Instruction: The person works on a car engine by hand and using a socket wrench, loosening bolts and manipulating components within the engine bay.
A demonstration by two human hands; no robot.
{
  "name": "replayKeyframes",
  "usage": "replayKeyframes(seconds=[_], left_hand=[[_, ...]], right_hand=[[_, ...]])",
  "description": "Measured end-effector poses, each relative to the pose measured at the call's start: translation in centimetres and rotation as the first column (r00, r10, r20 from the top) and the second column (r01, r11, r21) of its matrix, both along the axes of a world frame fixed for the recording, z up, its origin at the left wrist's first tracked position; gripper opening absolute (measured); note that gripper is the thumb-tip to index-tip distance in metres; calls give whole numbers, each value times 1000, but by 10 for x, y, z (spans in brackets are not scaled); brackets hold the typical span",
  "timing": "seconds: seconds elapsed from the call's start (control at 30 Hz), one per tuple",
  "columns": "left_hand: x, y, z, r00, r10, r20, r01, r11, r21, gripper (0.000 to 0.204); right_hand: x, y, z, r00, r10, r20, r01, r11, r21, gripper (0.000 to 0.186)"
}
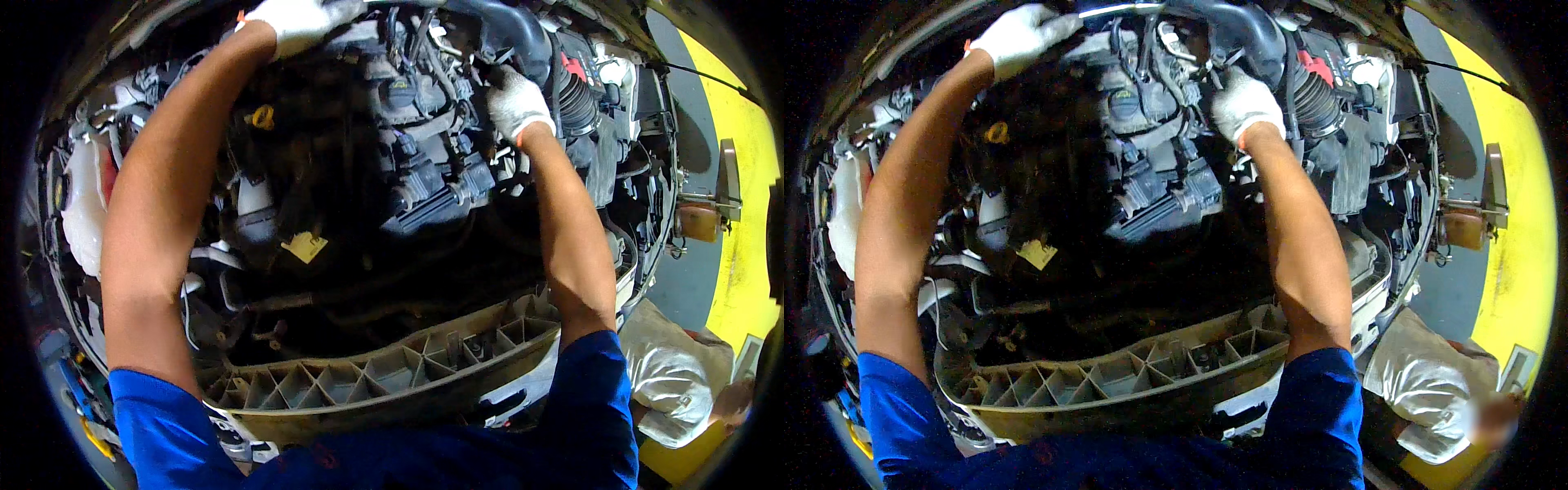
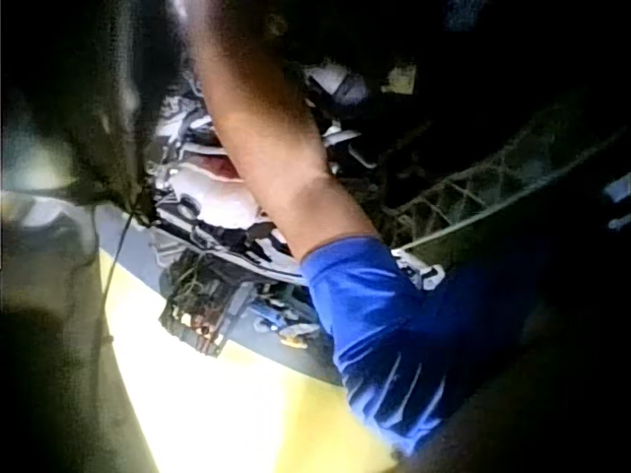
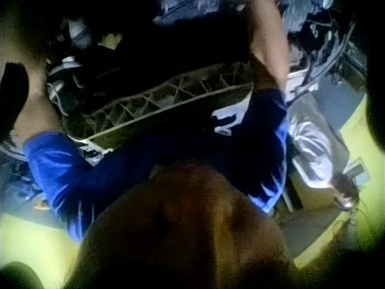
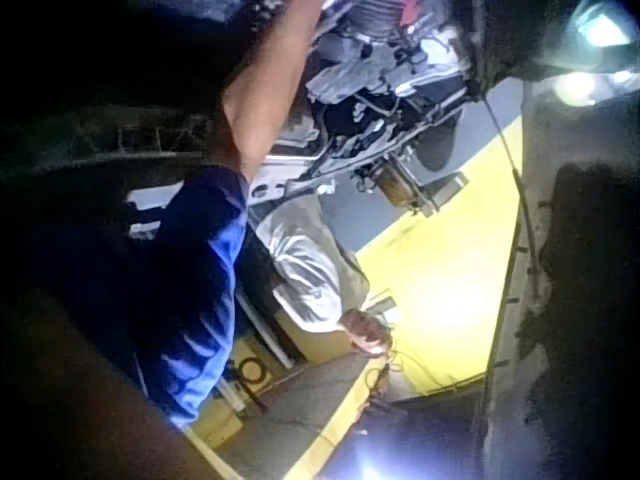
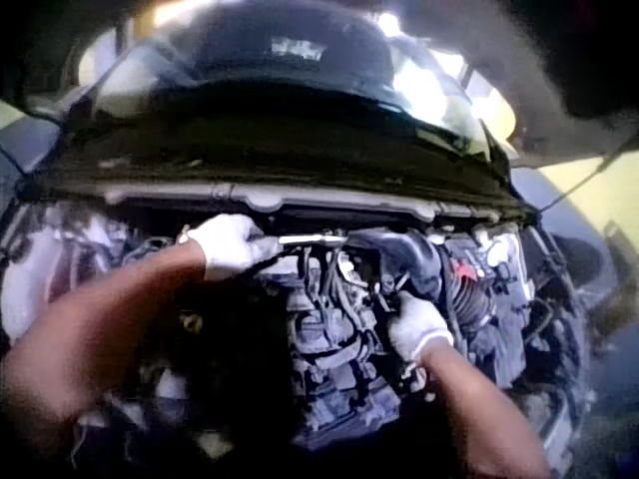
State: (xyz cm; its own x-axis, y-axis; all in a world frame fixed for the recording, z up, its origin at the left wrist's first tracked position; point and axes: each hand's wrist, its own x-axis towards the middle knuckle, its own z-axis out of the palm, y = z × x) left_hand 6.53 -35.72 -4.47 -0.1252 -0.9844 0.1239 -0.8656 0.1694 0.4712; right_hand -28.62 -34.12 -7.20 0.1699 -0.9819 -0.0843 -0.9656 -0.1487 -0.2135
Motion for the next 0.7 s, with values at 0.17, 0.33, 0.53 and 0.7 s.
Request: replayKeyframes(seconds=[0.17, 0.33, 0.53, 0.7], left_hand=[[4, 2, 13, 998, -39, 47, 39, 999, 11, 68], [-2, -7, 11, 996, -79, 50, 77, 996, 41, 73], [6, -23, 24, 931, -173, -321, 314, 827, 466, 65], [-12, 9, 32, 879, 53, -473, 161, 902, 400, 45]], right_hand=[[38, -6, 41, 963, 109, -245, -100, 994, 52, 40], [86, -28, 69, 972, 203, -116, -229, 928, -294, 48], [126, -60, 80, 955, 114, -275, -135, 989, -58, 31], [124, -58, 93, 942, 206, -265, -211, 977, 9, 31]])
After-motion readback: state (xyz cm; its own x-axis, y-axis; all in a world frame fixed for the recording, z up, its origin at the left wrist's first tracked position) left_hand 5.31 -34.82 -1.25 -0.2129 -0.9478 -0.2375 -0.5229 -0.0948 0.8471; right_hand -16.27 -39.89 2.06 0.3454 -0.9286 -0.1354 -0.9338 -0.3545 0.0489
